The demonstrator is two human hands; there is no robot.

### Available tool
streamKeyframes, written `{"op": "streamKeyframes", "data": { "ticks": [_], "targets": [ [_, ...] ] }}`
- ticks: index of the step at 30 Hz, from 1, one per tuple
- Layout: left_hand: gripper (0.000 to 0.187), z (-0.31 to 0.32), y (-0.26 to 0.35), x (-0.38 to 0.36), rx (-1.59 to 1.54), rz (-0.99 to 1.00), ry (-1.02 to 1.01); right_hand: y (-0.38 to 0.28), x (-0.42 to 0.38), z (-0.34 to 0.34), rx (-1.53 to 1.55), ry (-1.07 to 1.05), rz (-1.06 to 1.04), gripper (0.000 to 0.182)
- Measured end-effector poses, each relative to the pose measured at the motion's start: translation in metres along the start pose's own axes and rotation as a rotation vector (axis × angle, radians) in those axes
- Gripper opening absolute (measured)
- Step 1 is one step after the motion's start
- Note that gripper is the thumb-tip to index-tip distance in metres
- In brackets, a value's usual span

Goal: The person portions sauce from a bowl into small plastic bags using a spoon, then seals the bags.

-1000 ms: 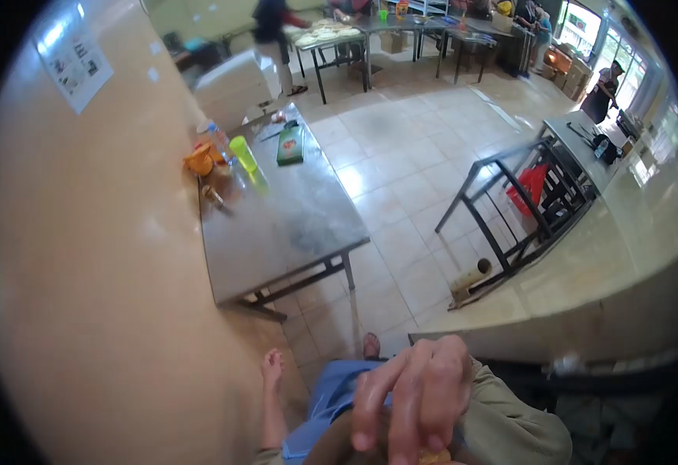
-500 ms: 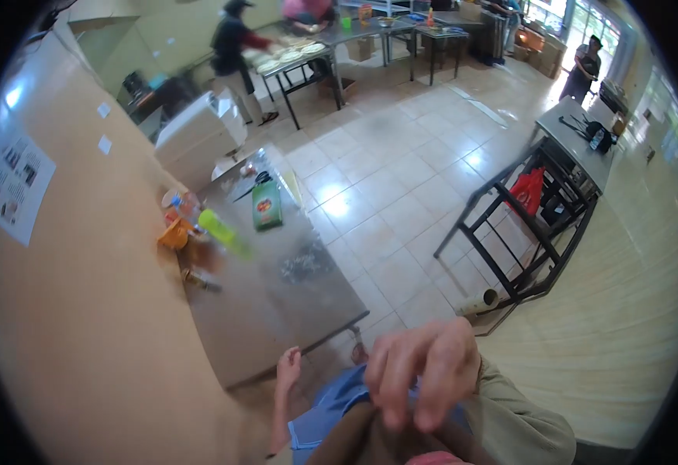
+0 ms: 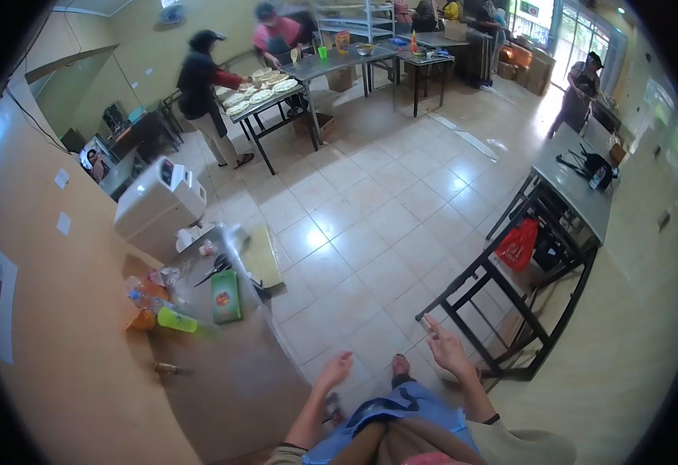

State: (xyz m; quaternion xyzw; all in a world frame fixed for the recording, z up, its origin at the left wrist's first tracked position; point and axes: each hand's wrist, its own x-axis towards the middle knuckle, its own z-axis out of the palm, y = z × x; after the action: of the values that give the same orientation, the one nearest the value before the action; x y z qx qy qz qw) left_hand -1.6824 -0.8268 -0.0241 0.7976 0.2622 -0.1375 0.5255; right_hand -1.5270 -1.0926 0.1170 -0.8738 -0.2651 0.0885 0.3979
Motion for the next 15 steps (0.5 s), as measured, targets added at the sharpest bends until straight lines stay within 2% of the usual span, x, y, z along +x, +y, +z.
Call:
{"op": "streamKeyframes", "data": {
  "ticks": [1, 2, 5, 7, 8, 10, 12, 14, 15],
  "targets": [
    [0.038, 0.013, -0.003, 0.014, 0.044, -0.009, -0.038, 0.015, 0.016, -0.012, -0.018, 0.068, -0.068, 0.029],
    [0.039, 0.026, -0.01, 0.027, 0.086, -0.02, -0.075, 0.025, 0.036, -0.031, -0.175, -0.059, -0.069, 0.036],
    [0.038, 0.051, -0.046, 0.049, -0.012, -0.073, -0.013, 0.082, 0.099, -0.04, -0.121, -0.19, -0.095, 0.034],
    [0.037, 0.053, -0.058, 0.042, -0.074, -0.143, 0.074, 0.075, 0.148, -0.052, -0.24, -0.36, 0.046, 0.035],
    [0.037, 0.049, -0.061, 0.042, -0.102, -0.172, 0.122, 0.082, 0.167, -0.047, -0.217, -0.319, -0.012, 0.034],
    [0.037, 0.036, -0.068, 0.036, -0.163, -0.467, 0.165, 0.091, 0.211, -0.031, -0.156, -0.29, -0.101, 0.035],
    [0.038, 0.041, -0.12, 0.028, -0.224, -0.52, 0.345, 0.089, 0.251, -0.014, -0.088, -0.332, -0.156, 0.036],
    [0.034, 0.038, -0.134, 0.015, -0.219, -0.738, 0.45, 0.091, 0.288, 0.013, 0.073, -0.489, -0.071, 0.038],
    [0.028, 0.028, -0.118, 0.011, -0.272, -0.85, 0.416, 0.096, 0.31, 0.026, 0.151, -0.563, -0.026, 0.039]
  ]
}}
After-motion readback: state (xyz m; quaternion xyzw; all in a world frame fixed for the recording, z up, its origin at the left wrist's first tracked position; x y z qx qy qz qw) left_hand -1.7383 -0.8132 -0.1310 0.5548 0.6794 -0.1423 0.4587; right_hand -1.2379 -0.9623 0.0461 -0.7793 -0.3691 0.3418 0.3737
